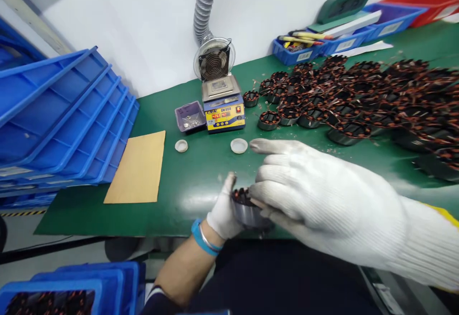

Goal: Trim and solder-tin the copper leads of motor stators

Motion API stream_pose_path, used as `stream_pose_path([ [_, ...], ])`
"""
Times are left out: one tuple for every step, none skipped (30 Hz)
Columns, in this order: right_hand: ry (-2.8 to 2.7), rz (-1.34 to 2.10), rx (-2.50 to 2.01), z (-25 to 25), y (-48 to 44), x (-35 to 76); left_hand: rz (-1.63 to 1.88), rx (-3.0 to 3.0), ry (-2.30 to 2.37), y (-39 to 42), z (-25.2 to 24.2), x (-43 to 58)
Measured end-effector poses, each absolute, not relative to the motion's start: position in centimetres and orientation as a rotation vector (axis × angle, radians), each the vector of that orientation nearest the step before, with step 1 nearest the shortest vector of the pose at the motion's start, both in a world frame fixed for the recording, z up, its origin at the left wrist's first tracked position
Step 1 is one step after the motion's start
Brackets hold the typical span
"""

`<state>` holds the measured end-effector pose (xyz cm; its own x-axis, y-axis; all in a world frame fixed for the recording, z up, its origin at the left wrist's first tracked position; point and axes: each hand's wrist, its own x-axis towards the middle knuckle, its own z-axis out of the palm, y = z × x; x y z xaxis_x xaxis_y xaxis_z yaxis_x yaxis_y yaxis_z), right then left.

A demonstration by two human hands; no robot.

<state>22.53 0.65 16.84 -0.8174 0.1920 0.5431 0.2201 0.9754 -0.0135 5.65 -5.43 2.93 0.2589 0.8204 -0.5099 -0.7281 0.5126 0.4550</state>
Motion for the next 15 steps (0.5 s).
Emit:
stream_pose_path([
  [-2.560, -0.057, -0.291, 16.7, 0.8, 22.7, 0.979, 0.170, 0.753, -5.6, 3.0, 5.8],
  [-2.565, -0.055, -0.302, 16.6, 0.9, 22.9, 0.944, 0.185, 0.736, -5.8, 3.1, 5.8],
  [-2.575, -0.056, -0.330, 16.6, 1.0, 23.2, 0.968, 0.182, 0.723, -6.0, 3.3, 5.6],
  [-2.579, -0.061, -0.358, 16.6, 1.0, 23.5, 1.052, 0.160, 0.708, -6.2, 3.5, 5.3],
  [-2.580, -0.068, -0.376, 16.7, 1.0, 23.7, 1.173, 0.119, 0.694, -6.3, 3.7, 5.0],
  [-2.584, -0.070, -0.380, 16.8, 0.9, 23.9, 1.305, 0.068, 0.682, -6.3, 3.7, 4.8],
  [-2.577, -0.066, -0.374, 17.0, 0.8, 23.9, 1.414, 0.015, 0.678, -6.2, 3.7, 4.7],
  [-2.577, -0.054, -0.364, 17.1, 0.8, 23.8, 1.458, -0.022, 0.681, -6.0, 3.4, 4.7],
  [-2.589, -0.035, -0.354, 17.1, 0.9, 23.6, 1.418, -0.030, 0.685, -5.7, 3.1, 4.9],
  [-2.594, -0.017, -0.350, 17.0, 1.0, 23.4, 1.302, -0.011, 0.679, -5.4, 2.7, 5.2],
  [-2.594, -0.006, -0.364, 16.7, 1.2, 23.3, 1.153, 0.028, 0.656, -5.2, 2.3, 5.6],
  [-2.582, -0.002, -0.379, 16.3, 1.4, 23.2, 1.014, 0.080, 0.616, -5.0, 1.9, 6.0],
  [-2.563, -0.005, -0.388, 15.8, 1.8, 23.2, 0.911, 0.143, 0.568, -4.9, 1.5, 6.3],
  [-2.534, -0.009, -0.389, 15.2, 2.1, 23.3, 0.859, 0.210, 0.523, -5.0, 1.4, 6.6],
  [-2.500, -0.012, -0.386, 14.6, 2.4, 23.6, 0.866, 0.274, 0.499, -5.1, 1.3, 6.7],
])
